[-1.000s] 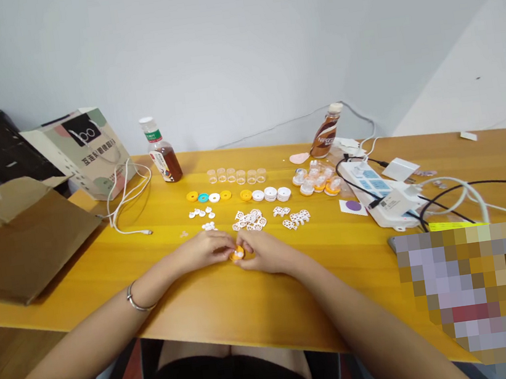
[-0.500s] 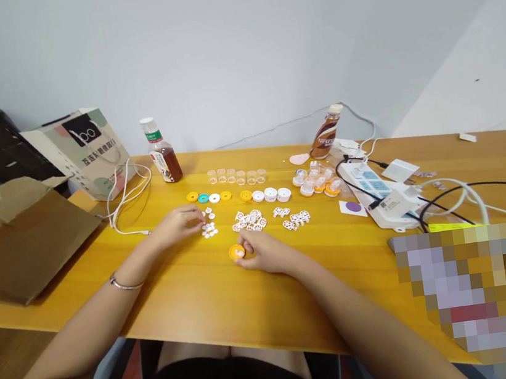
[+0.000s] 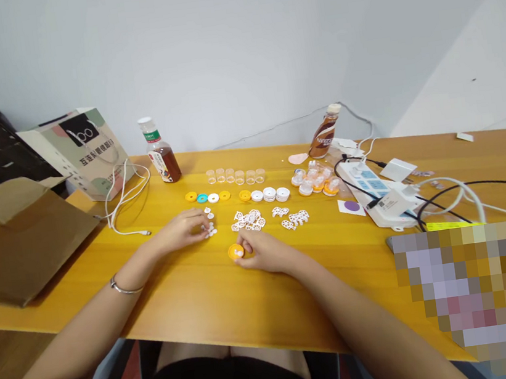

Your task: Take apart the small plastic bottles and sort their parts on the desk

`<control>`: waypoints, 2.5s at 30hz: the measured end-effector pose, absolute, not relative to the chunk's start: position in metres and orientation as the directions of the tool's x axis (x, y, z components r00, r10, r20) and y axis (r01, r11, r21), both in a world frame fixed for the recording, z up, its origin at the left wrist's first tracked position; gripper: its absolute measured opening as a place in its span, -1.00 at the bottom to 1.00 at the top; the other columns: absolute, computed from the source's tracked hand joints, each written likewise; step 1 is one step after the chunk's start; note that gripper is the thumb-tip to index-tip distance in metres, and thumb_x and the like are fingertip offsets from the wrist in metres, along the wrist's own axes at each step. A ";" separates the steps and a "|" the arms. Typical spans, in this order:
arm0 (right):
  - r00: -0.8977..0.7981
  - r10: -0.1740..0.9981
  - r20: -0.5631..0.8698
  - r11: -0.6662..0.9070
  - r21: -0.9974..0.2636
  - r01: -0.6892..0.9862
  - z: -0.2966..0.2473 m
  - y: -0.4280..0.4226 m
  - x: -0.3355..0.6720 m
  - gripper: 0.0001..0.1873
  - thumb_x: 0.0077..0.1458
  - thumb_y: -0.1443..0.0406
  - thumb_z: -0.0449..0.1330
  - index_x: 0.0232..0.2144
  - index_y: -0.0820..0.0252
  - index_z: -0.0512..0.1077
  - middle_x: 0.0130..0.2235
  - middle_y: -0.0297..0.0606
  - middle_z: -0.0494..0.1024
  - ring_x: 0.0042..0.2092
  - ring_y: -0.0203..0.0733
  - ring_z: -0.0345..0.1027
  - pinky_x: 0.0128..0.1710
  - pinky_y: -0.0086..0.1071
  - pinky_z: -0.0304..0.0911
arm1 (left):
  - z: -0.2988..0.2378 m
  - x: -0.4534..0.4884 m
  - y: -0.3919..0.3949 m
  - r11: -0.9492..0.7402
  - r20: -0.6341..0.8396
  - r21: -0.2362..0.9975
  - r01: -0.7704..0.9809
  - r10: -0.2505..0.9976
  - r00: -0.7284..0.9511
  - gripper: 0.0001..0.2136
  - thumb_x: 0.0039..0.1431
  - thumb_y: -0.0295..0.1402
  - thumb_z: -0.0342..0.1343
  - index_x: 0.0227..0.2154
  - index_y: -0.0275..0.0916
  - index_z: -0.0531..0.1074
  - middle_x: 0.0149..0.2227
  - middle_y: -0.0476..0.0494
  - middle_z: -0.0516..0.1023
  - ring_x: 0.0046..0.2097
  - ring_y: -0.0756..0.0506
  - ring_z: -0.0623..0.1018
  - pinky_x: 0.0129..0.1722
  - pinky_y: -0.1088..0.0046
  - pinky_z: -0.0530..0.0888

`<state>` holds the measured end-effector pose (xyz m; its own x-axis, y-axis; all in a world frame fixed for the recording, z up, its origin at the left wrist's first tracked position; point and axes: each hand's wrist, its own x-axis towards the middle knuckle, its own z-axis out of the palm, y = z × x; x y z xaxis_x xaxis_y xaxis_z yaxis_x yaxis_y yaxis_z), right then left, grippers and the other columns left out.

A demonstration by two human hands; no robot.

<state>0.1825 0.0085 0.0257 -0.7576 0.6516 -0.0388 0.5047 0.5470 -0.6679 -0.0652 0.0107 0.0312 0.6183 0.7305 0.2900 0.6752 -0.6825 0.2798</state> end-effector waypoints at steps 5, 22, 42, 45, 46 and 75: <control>-0.761 0.648 -0.033 0.548 -0.674 0.495 0.025 0.009 0.182 -0.82 -0.06 0.26 0.13 -0.43 0.17 0.17 -0.50 -0.44 0.19 -0.48 -0.35 0.06 -0.49 -0.47 -0.03 | 0.034 -0.066 0.009 -0.686 0.299 0.323 0.652 0.728 0.617 -0.86 0.16 -0.32 -0.03 -0.38 -0.26 0.36 -0.33 -0.11 0.42 -0.27 -0.02 0.42 -0.23 0.48 0.33; -0.775 0.632 0.006 0.551 -0.706 0.444 0.020 0.012 0.183 -0.82 -0.06 0.28 0.15 -0.42 0.17 0.18 -0.49 -0.45 0.17 -0.48 -0.37 0.04 -0.48 -0.47 -0.01 | 0.015 -0.014 -0.011 -0.817 0.357 0.366 0.447 0.566 0.743 -0.81 0.22 -0.35 -0.09 -0.24 -0.28 0.39 -0.21 -0.20 0.43 -0.16 -0.05 0.42 -0.16 0.44 0.34; -0.766 0.643 0.007 0.536 -0.719 0.443 0.018 0.013 0.183 -0.82 -0.06 0.28 0.16 -0.42 0.16 0.19 -0.51 -0.45 0.17 -0.48 -0.36 0.05 -0.47 -0.47 0.02 | 0.004 -0.013 -0.008 -0.796 0.374 0.027 0.604 0.569 0.733 -0.75 0.26 -0.26 -0.15 -0.28 -0.23 0.40 -0.28 -0.11 0.46 -0.21 -0.03 0.40 -0.20 0.40 0.20; -0.758 0.652 0.009 0.527 -0.725 0.444 0.019 0.013 0.182 -0.79 -0.07 0.28 0.16 -0.46 0.16 0.15 -0.52 -0.45 0.17 -0.48 -0.36 0.05 -0.47 -0.46 0.03 | 0.005 -0.010 -0.010 -0.806 0.377 -0.065 0.588 0.526 0.762 -0.75 0.27 -0.32 -0.18 -0.32 -0.22 0.40 -0.30 -0.09 0.47 -0.22 -0.03 0.39 -0.20 0.38 0.17; -0.756 0.654 0.006 0.522 -0.727 0.445 0.018 0.013 0.182 -0.79 -0.07 0.28 0.15 -0.47 0.16 0.13 -0.52 -0.45 0.18 -0.48 -0.36 0.05 -0.48 -0.45 0.03 | 0.006 -0.009 -0.011 -0.807 0.377 -0.090 0.584 0.515 0.770 -0.75 0.28 -0.35 -0.19 -0.34 -0.22 0.40 -0.30 -0.09 0.47 -0.23 -0.03 0.39 -0.21 0.37 0.16; -0.739 0.671 -0.060 0.476 -0.729 0.491 0.022 0.011 0.183 -0.80 -0.07 0.24 0.16 -0.41 0.16 0.21 -0.52 -0.46 0.16 -0.49 -0.37 0.04 -0.49 -0.48 -0.01 | 0.018 -0.040 -0.002 -0.590 0.459 0.194 0.784 0.761 0.459 -0.87 0.13 -0.34 0.00 -0.38 -0.22 0.43 -0.35 -0.06 0.48 -0.26 -0.04 0.44 -0.22 0.41 0.19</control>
<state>0.1834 0.0114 0.0221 -0.7390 0.6710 -0.0603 0.4915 0.4758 -0.7295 -0.0397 -0.0020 0.0178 0.4586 0.7609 0.4591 0.7838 -0.5897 0.1945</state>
